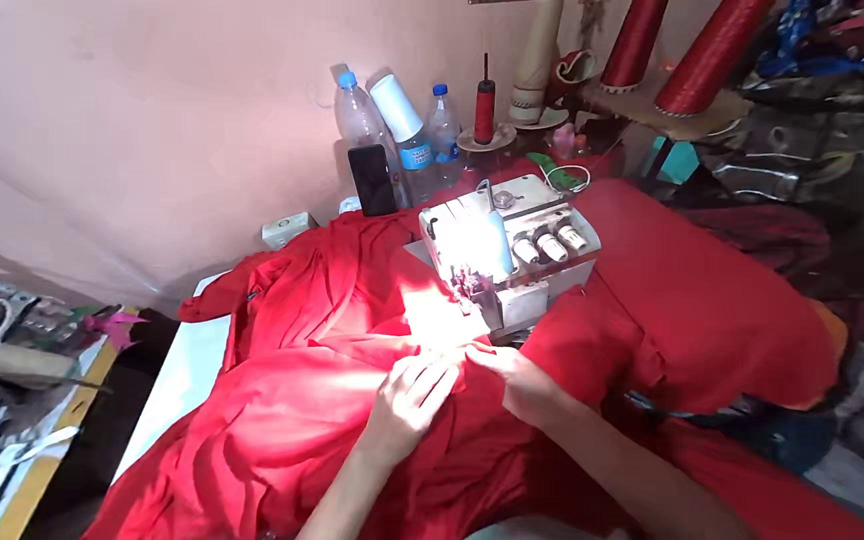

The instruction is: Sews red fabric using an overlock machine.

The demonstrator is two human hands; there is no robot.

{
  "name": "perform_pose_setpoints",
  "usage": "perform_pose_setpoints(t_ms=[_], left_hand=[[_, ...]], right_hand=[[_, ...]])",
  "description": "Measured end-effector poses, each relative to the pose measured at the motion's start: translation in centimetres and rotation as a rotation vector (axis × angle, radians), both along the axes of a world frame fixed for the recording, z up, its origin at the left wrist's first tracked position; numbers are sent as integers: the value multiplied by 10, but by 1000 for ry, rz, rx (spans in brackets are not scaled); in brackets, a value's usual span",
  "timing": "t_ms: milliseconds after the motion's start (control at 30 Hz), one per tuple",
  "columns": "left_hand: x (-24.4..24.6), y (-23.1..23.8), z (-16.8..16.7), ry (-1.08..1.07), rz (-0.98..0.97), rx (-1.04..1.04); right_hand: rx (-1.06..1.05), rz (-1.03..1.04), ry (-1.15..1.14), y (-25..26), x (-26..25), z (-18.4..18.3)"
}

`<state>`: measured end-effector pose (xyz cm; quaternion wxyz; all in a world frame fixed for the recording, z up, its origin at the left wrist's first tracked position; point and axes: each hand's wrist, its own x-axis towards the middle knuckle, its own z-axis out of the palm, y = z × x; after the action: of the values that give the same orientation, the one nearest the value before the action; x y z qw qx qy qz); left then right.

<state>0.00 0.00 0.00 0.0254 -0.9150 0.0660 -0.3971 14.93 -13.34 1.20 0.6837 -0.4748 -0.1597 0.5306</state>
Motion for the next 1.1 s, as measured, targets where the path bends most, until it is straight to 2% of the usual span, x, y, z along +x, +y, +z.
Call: perform_pose_setpoints(t_ms=[67, 133, 233, 300, 400, 500, 533, 600, 633, 767, 867, 1000, 1100], left_hand=[[5, 1, -6, -62, -27, -42], [5, -10, 1, -41, 23, -268], [6, -32, 34, -21, 116, -599], [7, -37, 55, -67, 71, -618], [22, -27, 78, -131, 18, -504], [50, -10, 77, 85, 174, -576], [61, 2, 64, 154, 166, -618], [80, 21, 30, 135, 165, -664], [84, 22, 26, 141, 179, -709], [91, 5, 46, 294, 333, -845], [96, 15, 31, 299, 302, -863], [82, -2, 53, 399, 410, -826], [71, -7, 57, 421, 398, -871]], right_hand=[[29, -16, -59, -3, -1, 0], [116, 3, -205, -9, -1, -3], [277, 51, -393, -19, -5, -10], [368, 70, -424, -26, -15, -9], [492, 110, -501, -43, -23, 4], [379, -9, -633, -40, -19, -2], [274, -125, -776, -34, -17, -14], [98, -358, -1110, -23, -11, -42], [55, -428, -1185, -18, -8, -52], [-2, -439, -1104, -8, -3, -54], [64, -569, -1119, 5, 0, -54], [96, -621, -1154, 0, -9, -60], [117, -612, -1118, -8, -16, -65]])
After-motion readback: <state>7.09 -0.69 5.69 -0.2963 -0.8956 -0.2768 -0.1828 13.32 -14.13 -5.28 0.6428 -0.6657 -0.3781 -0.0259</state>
